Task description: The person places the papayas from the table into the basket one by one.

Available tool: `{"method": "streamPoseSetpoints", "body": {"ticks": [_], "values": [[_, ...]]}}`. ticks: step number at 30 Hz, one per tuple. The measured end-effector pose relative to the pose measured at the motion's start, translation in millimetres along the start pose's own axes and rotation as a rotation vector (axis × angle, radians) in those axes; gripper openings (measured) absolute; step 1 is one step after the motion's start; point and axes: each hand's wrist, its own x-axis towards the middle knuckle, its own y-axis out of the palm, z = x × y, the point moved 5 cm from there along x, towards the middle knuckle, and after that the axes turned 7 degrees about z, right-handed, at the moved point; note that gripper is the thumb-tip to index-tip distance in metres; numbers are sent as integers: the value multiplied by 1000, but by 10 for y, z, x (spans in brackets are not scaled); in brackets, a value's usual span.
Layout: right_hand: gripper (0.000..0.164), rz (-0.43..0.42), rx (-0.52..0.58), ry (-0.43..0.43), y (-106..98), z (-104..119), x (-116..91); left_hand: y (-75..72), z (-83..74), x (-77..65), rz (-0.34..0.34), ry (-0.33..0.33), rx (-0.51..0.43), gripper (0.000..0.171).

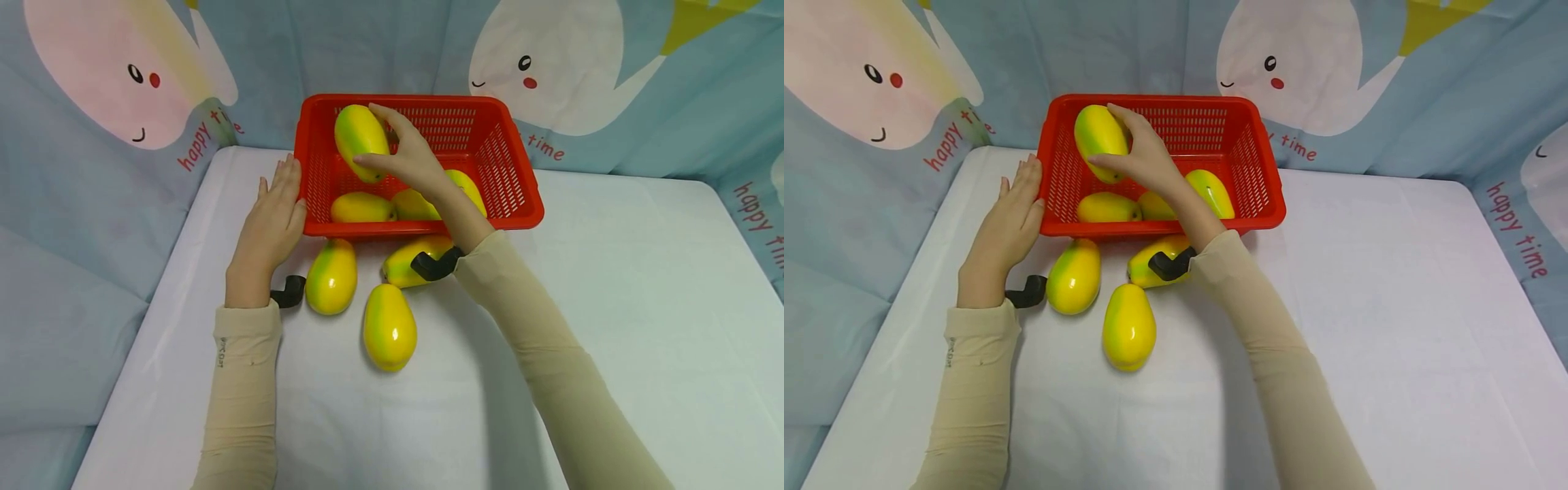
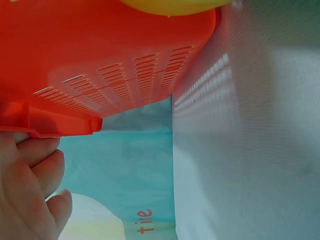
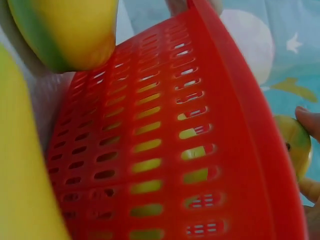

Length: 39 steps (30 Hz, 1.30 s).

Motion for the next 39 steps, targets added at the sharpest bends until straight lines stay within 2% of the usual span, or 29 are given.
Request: {"method": "streamPoseSetpoints", "body": {"ticks": [9,16,22,26,31,39], "values": [[84,40,-66,73,103,-20,202,-1,-2,-3,-6,15,-8,60],[83,74,-85,134,176,-156,343,6,-4,-3,-1,9,-12,60],[84,127,-208,170,250,-275,405,10,-12,-2,1,5,-6,60],[84,126,-251,196,270,-344,427,10,-10,-4,4,-1,0,61],[85,124,-233,231,276,-397,438,13,-9,-6,10,-4,2,61],[86,167,-81,353,270,-437,409,1,-16,-10,10,-5,-2,61]]}}
